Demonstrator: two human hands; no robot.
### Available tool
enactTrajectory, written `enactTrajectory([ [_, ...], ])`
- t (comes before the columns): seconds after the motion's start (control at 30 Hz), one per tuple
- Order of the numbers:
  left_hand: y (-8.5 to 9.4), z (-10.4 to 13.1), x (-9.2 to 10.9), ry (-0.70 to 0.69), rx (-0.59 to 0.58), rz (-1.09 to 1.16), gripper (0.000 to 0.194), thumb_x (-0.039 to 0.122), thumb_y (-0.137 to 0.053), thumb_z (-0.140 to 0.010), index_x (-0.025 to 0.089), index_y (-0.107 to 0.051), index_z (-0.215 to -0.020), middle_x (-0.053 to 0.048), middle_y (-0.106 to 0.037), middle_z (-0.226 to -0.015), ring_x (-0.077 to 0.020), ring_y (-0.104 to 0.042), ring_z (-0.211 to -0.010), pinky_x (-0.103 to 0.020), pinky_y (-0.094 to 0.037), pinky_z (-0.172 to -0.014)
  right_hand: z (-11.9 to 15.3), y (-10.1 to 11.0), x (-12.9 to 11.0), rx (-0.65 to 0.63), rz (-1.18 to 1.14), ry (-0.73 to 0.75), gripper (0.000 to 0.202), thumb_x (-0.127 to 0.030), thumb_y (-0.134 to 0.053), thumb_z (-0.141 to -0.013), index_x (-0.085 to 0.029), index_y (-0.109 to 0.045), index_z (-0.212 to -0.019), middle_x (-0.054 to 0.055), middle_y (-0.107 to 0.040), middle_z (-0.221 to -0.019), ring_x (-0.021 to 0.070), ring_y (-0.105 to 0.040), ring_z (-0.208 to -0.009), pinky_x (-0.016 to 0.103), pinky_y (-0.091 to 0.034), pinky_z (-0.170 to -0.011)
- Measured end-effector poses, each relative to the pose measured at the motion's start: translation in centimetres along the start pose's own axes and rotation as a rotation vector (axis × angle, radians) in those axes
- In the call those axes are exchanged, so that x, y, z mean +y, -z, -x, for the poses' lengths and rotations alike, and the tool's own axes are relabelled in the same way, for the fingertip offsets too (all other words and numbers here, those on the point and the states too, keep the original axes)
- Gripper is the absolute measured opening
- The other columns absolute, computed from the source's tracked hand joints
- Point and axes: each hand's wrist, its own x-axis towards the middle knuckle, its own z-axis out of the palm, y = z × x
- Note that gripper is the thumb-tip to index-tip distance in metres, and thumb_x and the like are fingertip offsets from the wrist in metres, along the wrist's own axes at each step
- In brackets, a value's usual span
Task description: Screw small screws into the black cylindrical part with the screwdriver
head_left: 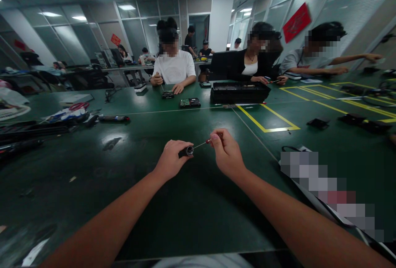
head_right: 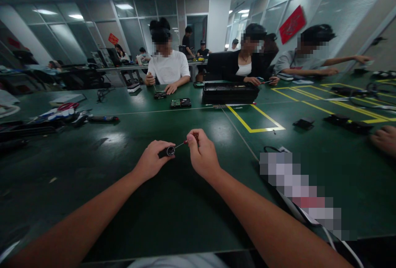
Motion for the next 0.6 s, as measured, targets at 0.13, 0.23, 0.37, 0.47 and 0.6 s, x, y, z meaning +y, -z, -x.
enactTrajectory([
  [0.13,0.0,-0.1,-0.2,0.009,0.002,-0.014,0.035,0.027,-0.074,-0.086,0.026,-0.068,-0.121,-0.004,-0.071,-0.117,-0.0245,-0.06,-0.109,-0.045,-0.042,-0.1,-0.1,0.2,-0.2,-0.014,0.055,0.027,0.019,-0.035,-0.04,-0.102,-0.023,-0.053,-0.095,0.001,-0.065,-0.078,0.0171,-0.06,-0.067,0.031,-0.042,-0.062],
  [0.23,0.0,-0.2,-0.3,0.021,0.008,-0.031,0.036,0.028,-0.075,-0.085,0.025,-0.068,-0.12,-0.004,-0.071,-0.116,-0.0246,-0.06,-0.108,-0.045,-0.042,-0.1,-0.2,0.3,-0.2,0.014,0.103,0.038,0.018,-0.034,-0.041,-0.102,-0.023,-0.053,-0.095,0.001,-0.065,-0.077,0.0177,-0.06,-0.067,0.031,-0.041,-0.063],
  [0.37,0.4,-0.2,-0.4,0.056,-0.016,-0.011,0.035,0.029,-0.074,-0.086,0.025,-0.068,-0.12,-0.004,-0.07,-0.116,-0.0244,-0.06,-0.108,-0.044,-0.043,-0.1,-0.3,0.3,0.1,0.061,0.124,0.036,0.018,-0.035,-0.041,-0.102,-0.023,-0.053,-0.097,0.002,-0.065,-0.078,0.0177,-0.061,-0.067,0.031,-0.042,-0.063],
  [0.47,0.9,-0.3,-0.3,0.124,0.007,0.073,0.033,0.029,-0.074,-0.086,0.023,-0.068,-0.118,-0.005,-0.068,-0.116,-0.024,-0.061,-0.109,-0.041,-0.047,-0.096,-0.4,0.3,0.2,0.081,0.11,0.022,0.018,-0.035,-0.042,-0.102,-0.023,-0.055,-0.099,0.002,-0.067,-0.08,0.018,-0.062,-0.069,0.031,-0.044,-0.064],
  [0.6,1.5,-0.8,0.0,0.273,0.087,0.314,0.037,0.031,-0.068,-0.088,0.02,-0.063,-0.123,-0.008,-0.067,-0.12,-0.0231,-0.062,-0.11,-0.04,-0.048,-0.1,-0.4,0.4,0.3,0.101,0.078,0.018,0.019,-0.038,-0.052,-0.098,-0.023,-0.057,-0.108,0.006,-0.07,-0.092,0.0214,-0.067,-0.081,0.034,-0.05,-0.071],
])
